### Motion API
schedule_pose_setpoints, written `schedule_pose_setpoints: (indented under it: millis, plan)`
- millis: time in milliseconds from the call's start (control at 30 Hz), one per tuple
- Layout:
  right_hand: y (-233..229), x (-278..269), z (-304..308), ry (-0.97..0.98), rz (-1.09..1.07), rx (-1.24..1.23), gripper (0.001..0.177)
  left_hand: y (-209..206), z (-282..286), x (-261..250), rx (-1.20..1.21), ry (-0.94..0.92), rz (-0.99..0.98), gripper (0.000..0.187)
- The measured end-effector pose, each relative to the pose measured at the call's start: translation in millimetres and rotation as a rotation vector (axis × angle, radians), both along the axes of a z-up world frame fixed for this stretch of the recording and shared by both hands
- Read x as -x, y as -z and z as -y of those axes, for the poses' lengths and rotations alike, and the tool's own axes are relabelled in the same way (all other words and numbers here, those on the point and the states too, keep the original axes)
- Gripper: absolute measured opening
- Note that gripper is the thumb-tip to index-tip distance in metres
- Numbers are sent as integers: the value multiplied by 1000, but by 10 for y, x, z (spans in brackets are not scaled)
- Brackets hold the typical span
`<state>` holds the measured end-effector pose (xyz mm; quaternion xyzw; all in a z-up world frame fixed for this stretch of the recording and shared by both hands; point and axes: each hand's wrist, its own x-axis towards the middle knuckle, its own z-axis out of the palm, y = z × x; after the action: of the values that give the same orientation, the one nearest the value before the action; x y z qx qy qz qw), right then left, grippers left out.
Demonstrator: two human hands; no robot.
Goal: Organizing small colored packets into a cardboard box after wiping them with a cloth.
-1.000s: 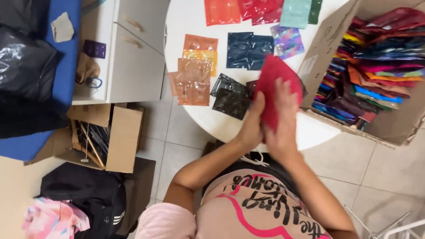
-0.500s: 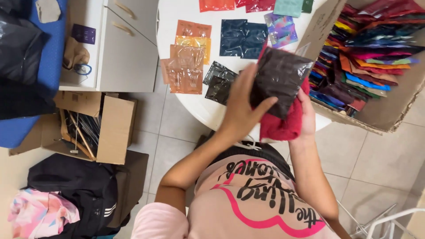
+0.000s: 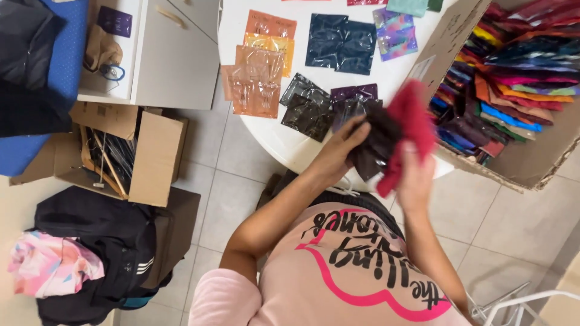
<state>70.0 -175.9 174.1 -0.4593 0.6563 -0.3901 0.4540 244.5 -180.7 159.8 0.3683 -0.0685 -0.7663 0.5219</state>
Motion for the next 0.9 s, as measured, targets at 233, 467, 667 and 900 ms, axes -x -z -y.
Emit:
schedule_pose_setpoints:
  millis: [233, 467, 667, 900]
  plan:
    - [-124, -339, 223, 274, -81, 459, 21, -46, -51, -698, -85, -221, 517, 37]
    - [-337, -1411, 224, -666, -526, 633, 65, 285, -114, -907, -175, -94, 374, 42]
    - [-429, -1665, 177, -797, -435, 322, 68, 759, 102, -1511, -105, -70, 537, 38]
    - [106, -1116, -236, -363, -145, -322, 23, 628, 1440, -2079, -215, -78, 817, 52]
